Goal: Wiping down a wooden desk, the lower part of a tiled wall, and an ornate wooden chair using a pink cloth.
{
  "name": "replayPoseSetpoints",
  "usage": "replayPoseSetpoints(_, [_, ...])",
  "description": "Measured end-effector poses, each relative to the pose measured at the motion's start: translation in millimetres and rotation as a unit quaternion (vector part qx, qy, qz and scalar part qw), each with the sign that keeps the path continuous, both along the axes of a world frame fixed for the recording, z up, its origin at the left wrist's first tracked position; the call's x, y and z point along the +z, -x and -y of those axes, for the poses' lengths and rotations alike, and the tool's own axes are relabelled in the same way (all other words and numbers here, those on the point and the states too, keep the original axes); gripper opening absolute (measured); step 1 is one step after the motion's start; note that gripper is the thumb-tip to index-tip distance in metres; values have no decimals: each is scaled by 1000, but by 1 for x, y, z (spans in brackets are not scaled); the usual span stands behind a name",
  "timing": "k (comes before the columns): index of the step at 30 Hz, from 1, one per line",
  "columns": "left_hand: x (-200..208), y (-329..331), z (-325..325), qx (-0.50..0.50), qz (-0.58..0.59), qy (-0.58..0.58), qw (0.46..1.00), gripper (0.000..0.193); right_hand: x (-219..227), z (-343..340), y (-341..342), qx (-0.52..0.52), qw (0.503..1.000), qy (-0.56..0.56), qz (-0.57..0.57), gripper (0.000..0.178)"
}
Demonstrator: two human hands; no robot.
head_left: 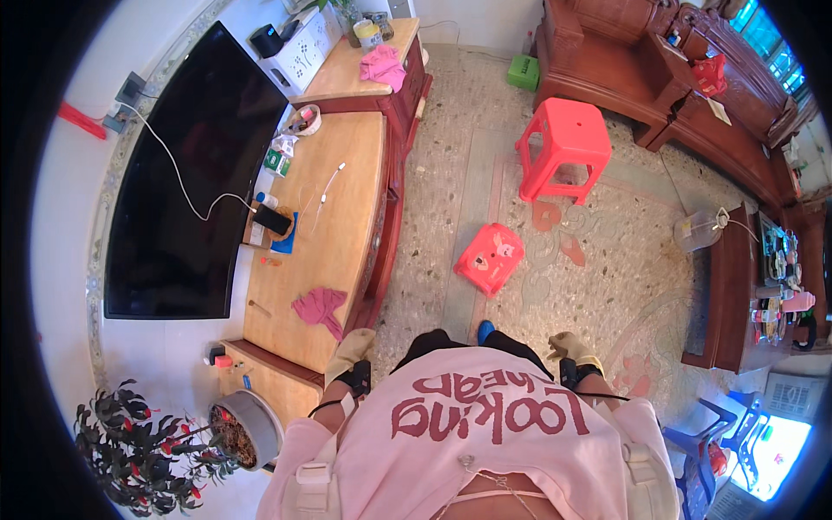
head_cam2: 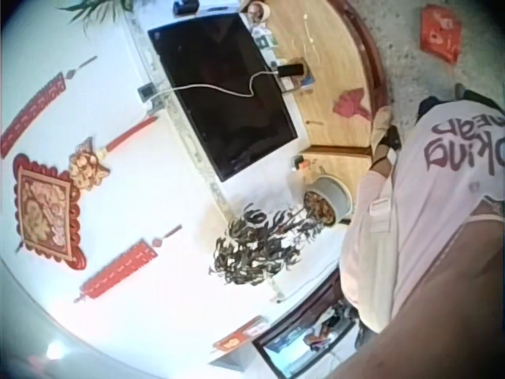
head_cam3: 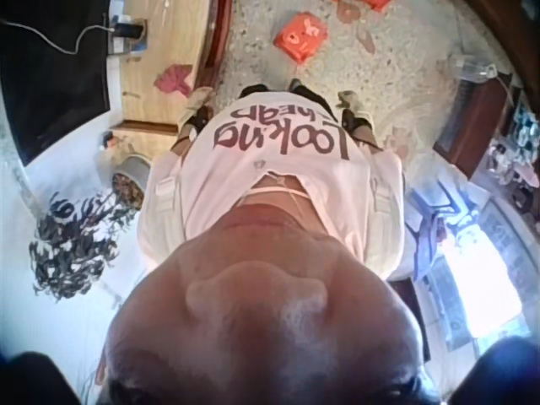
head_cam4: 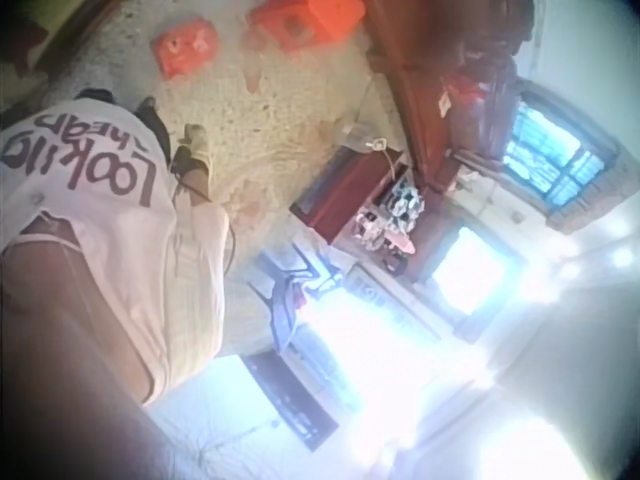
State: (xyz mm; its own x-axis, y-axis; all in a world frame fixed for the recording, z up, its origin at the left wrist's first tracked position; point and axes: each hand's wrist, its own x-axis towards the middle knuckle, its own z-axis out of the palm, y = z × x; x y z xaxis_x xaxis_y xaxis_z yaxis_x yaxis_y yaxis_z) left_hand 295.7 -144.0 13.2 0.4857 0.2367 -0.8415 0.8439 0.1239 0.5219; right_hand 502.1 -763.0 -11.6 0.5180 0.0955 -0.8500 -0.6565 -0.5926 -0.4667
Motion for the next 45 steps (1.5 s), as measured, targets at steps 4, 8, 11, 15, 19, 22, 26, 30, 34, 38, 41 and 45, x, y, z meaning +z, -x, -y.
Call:
replayPoseSetpoints(4, [10,-29,3,-43,33,-3,999,34,-43,30,-6,85,996,20,-27,36])
replayPoseSetpoints(8, [-16,3,-19,-194,36,-26,980,28,-9,-8,-38,64,998,22,-7,35])
replayPoseSetpoints(11, [-62,32,-59,-530,143,-224,805,29,-1,-41,-61,28,1000,-7,-7,35])
replayPoseSetpoints(15, [-58,-10,-82,-352,10,-93,931,33,-8,-82,-77,18,1000,15,12,37])
replayPoseSetpoints(19, [-15,-64,-128,-133,41,-34,990,32,-1,-151,-91,20,1000,-19,9,38])
replayPoseSetpoints(22, [-11,-80,-166,8,90,-9,996,31,4,-201,-113,84,996,-16,37,37])
replayPoseSetpoints(26, [-19,-97,-199,-18,64,-14,998,30,-1,-244,-136,100,991,0,89,37])
replayPoseSetpoints(30, [-50,-81,-220,-164,31,-41,985,29,5,-257,-124,24,994,-73,83,40])
replayPoseSetpoints(34, [-71,-75,-220,-182,-7,-4,983,29,-26,-220,-92,78,994,31,75,48])
replayPoseSetpoints(38, [-76,-100,-214,-132,-33,46,990,28,-12,-180,-68,237,960,134,70,48])
replayPoseSetpoints(41, [-79,-112,-217,-95,-27,65,993,28,15,-188,-70,207,964,154,67,48])
replayPoseSetpoints(45, [-62,-137,-209,-102,-22,59,993,29,4,-194,-85,50,994,71,69,33])
